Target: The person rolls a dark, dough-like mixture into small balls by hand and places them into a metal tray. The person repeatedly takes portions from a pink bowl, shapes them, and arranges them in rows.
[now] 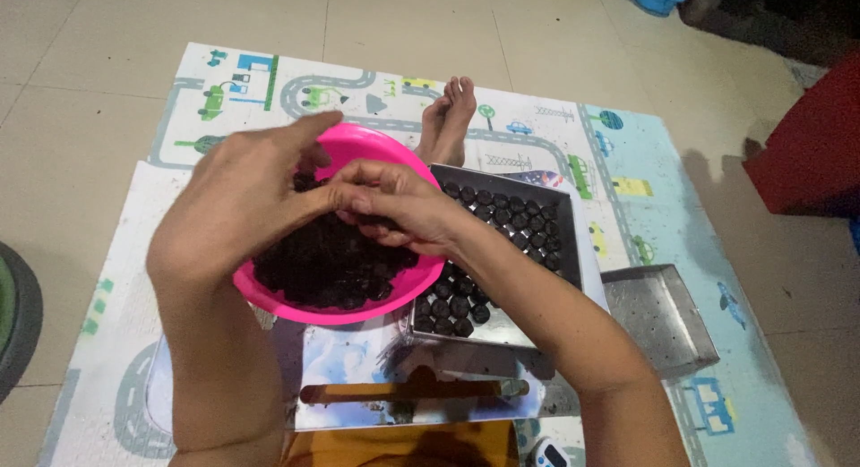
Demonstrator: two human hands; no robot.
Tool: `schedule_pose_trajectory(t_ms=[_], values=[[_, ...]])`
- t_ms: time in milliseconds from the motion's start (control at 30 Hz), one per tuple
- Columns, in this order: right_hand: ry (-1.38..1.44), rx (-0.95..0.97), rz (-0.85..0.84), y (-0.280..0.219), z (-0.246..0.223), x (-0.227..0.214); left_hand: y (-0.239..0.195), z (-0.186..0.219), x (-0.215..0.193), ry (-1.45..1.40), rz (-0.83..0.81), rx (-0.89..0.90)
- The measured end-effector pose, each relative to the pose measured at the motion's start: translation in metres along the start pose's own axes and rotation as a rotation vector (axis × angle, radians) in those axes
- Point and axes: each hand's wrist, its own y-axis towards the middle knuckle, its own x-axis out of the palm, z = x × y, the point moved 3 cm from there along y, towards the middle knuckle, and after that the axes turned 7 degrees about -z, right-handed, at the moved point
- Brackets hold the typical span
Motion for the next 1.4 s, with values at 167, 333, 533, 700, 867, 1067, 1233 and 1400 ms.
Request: schedule_pose_trajectory(t_ms=[167, 333, 533, 700, 867, 1067, 1233, 1400], values=[[-0.173, -0.088, 0.153, -0.006, 0.001, 0.002, 0.000, -0.005, -0.006, -0.052, 0.010, -0.198], [-0.239, -0.188, 0.119, -0.003, 0.004, 0.002, 0.004, -0.007, -0.002, -0.009, 0.013, -0.197], [-0.543, -0.407, 0.217, -0.006, -0.002, 0.011, 0.006, -0.003, 0.001, 0.006, -0.015, -0.176], [-0.661, -0.396, 0.279, -0.005, -0.013, 0.018, 0.011, -0.006, 0.007, 0.075, 0.028, -0.086], [-0.636, -0.356, -0.013, 0.002, 0.004, 0.001, 0.008, 0.005, 0.002, 0.019, -0.067, -0.210], [0.032, -0.189, 0.256, -0.002, -0.007, 0.009, 0.010, -0.003, 0.006, 0.042, -0.018, -0.149], [-0.038, -0.216, 0.340, -0.010, -0.019, 0.012, 0.011, 0.000, 0.007, 0.051, -0.037, -0.155], [-0.436, -0.540, 0.411, -0.008, -0.014, 0.015, 0.011, 0.002, 0.009, 0.045, -0.060, -0.169]])
